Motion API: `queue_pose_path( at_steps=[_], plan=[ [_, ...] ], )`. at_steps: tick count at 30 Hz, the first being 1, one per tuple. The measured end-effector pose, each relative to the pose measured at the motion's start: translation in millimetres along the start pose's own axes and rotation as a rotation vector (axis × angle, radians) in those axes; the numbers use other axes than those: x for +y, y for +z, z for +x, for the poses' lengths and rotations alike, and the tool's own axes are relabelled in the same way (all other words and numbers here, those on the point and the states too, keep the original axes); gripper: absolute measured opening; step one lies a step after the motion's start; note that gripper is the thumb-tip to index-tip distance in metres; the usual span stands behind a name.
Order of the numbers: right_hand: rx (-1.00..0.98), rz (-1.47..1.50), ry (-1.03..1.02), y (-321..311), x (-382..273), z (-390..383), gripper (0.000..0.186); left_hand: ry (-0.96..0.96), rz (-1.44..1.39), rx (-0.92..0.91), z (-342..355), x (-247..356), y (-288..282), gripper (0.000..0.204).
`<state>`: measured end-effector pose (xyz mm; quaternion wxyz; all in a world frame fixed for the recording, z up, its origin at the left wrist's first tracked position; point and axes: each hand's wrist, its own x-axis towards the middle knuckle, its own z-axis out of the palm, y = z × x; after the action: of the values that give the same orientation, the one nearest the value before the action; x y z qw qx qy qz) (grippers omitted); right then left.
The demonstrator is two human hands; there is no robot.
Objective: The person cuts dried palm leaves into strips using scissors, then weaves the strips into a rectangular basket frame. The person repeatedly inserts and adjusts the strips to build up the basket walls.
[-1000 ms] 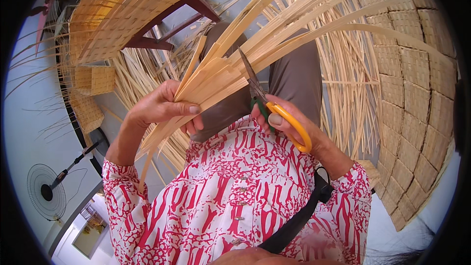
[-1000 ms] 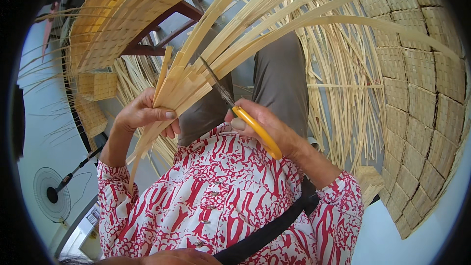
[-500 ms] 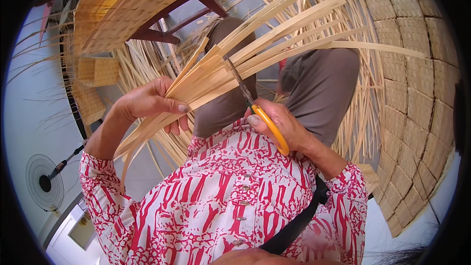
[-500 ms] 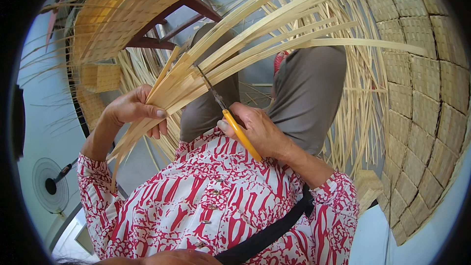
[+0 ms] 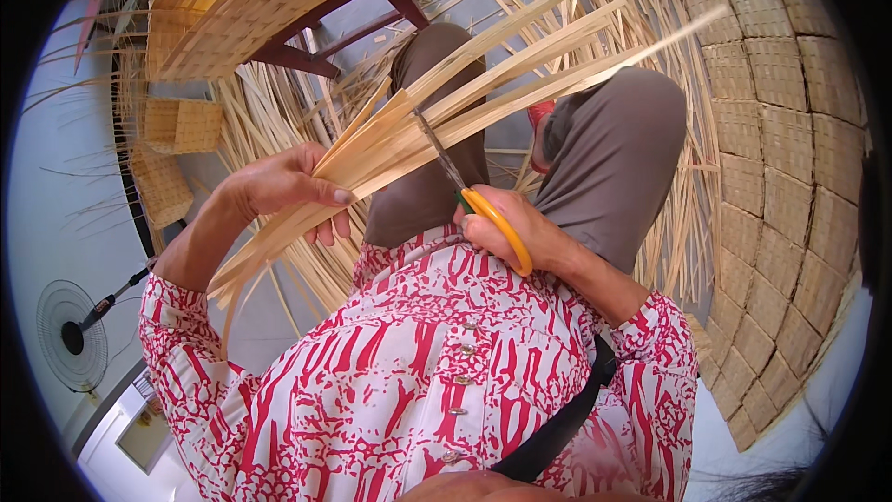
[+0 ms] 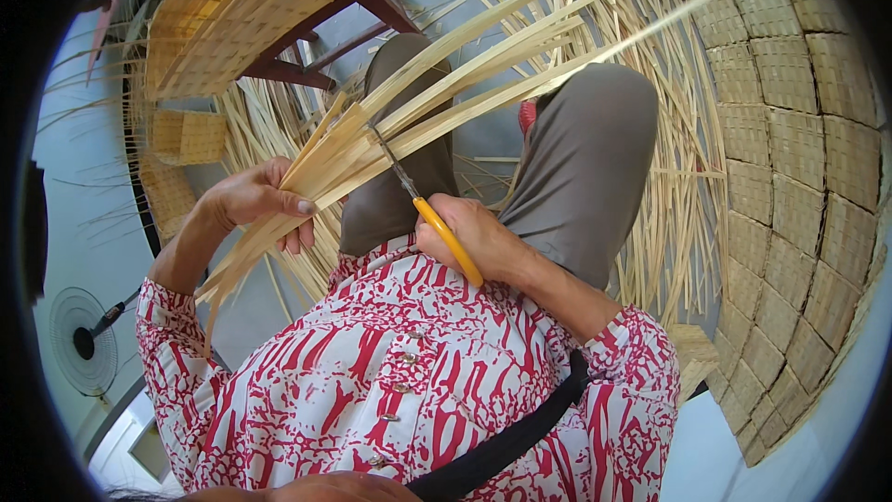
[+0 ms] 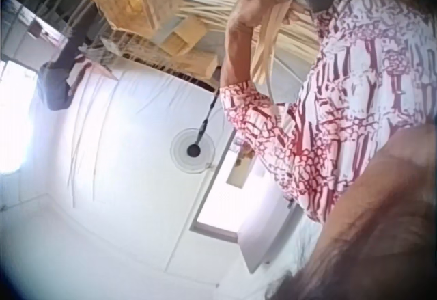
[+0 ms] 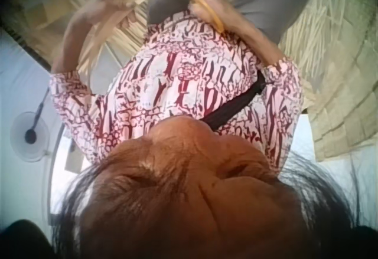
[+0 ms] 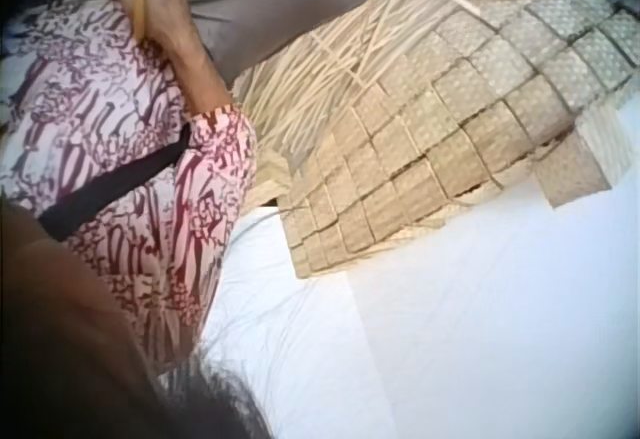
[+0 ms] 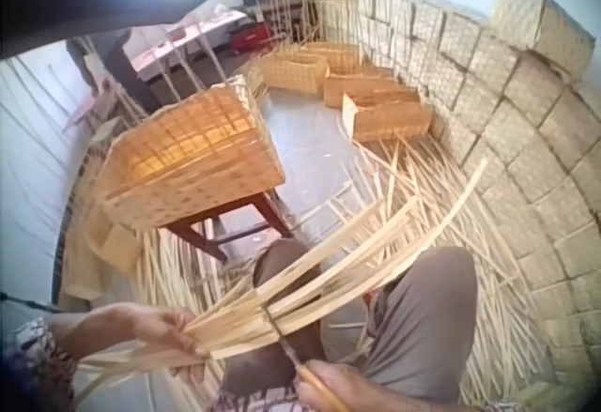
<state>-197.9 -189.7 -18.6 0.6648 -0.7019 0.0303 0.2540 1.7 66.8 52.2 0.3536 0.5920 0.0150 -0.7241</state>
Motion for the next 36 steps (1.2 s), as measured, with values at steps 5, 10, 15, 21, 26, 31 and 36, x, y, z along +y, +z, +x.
queue_pose_path(
  at_steps=[5,10,15,21,26,31,36],
  plan=[
    [-0.158,0.277,0.164,-1.1,-6.3,15.2,0.036,0.003,-0.009,0.041,-13.4,-1.4,-10.3,0.024],
    [-0.264,0.709,0.333,11.7,-15.9,22.3,0.041,-0.022,0.035,0.074,-38.1,12.2,-9.4,0.037],
    [-0.138,0.459,0.178,17.1,-6.8,13.8,0.038,-0.039,0.036,0.026,-26.7,6.6,-10.6,0.043],
    [-0.048,0.311,0.053,26.0,-14.3,4.7,0.041,-0.01,0.072,-0.015,-25.5,9.5,-13.4,0.025],
    [-0.054,0.557,0.175,28.6,-24.8,8.8,0.04,0.017,0.089,0.006,-35.0,12.2,-5.6,0.026],
    [-0.044,0.277,0.124,19.3,-41.5,6.2,0.036,0.004,0.093,-0.015,-41.5,9.9,-4.3,0.025],
    [0.157,0.091,-0.009,27.5,-26.8,6.3,0.025,0.02,0.018,-0.041,-34.6,5.7,-3.5,0.026]
  ],
)
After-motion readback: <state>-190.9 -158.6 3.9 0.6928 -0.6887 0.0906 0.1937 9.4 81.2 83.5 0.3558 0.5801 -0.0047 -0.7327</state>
